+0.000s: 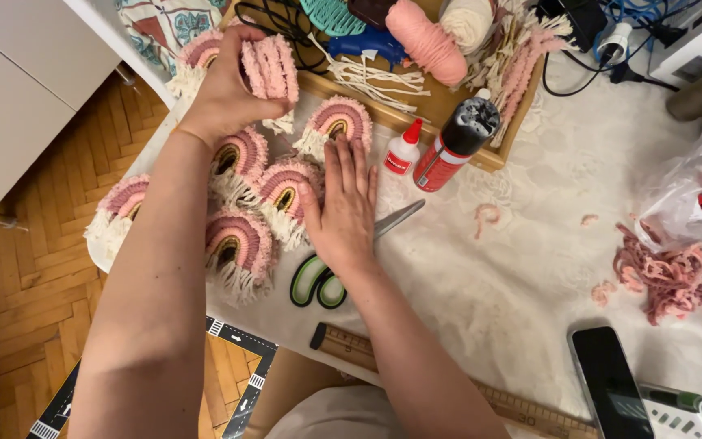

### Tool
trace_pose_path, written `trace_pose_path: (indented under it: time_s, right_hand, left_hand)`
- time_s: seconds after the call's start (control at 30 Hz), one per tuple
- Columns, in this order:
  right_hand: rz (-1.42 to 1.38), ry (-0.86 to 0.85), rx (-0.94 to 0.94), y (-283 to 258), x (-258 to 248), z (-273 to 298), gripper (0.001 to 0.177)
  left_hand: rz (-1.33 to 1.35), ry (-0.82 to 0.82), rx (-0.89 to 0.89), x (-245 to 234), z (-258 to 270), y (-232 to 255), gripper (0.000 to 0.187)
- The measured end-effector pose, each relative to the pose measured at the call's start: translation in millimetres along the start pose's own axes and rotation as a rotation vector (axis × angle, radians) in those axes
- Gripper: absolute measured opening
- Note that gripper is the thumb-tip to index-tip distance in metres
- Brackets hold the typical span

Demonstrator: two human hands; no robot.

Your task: Organizing and assembling macramé rainbow decorations using glue and scissors.

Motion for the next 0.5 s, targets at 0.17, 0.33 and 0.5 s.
trace_pose_path:
  time_s: [0.17,0.33,0.5]
  right_hand:
    - [-0.025,0.016,-0.018,0.5,-1.7,0.8,0.067]
    - [-0.002,0.015,-0.024,3.3,0.0,2.5,0.066]
    - [-0.007,0.014,-0.038,2.7,1.4,1.3,0.065]
  left_hand:
    - [-0.353,-0.063,-0.144,3.5,-21.9,-9.0,0.095]
    - [-0.693,-0.193,-0.355,26.6,-48.4,2.5,0.111]
    - [-1.147,-0.496,-0.526,60.2,-60.2,-4.7,0.088]
Point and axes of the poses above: each hand's wrist, its own z-axis away from the middle knuckle, its own x-axis out of the palm, y = z × x, the point moved 1 cm from there along -z, towards the middle knuckle
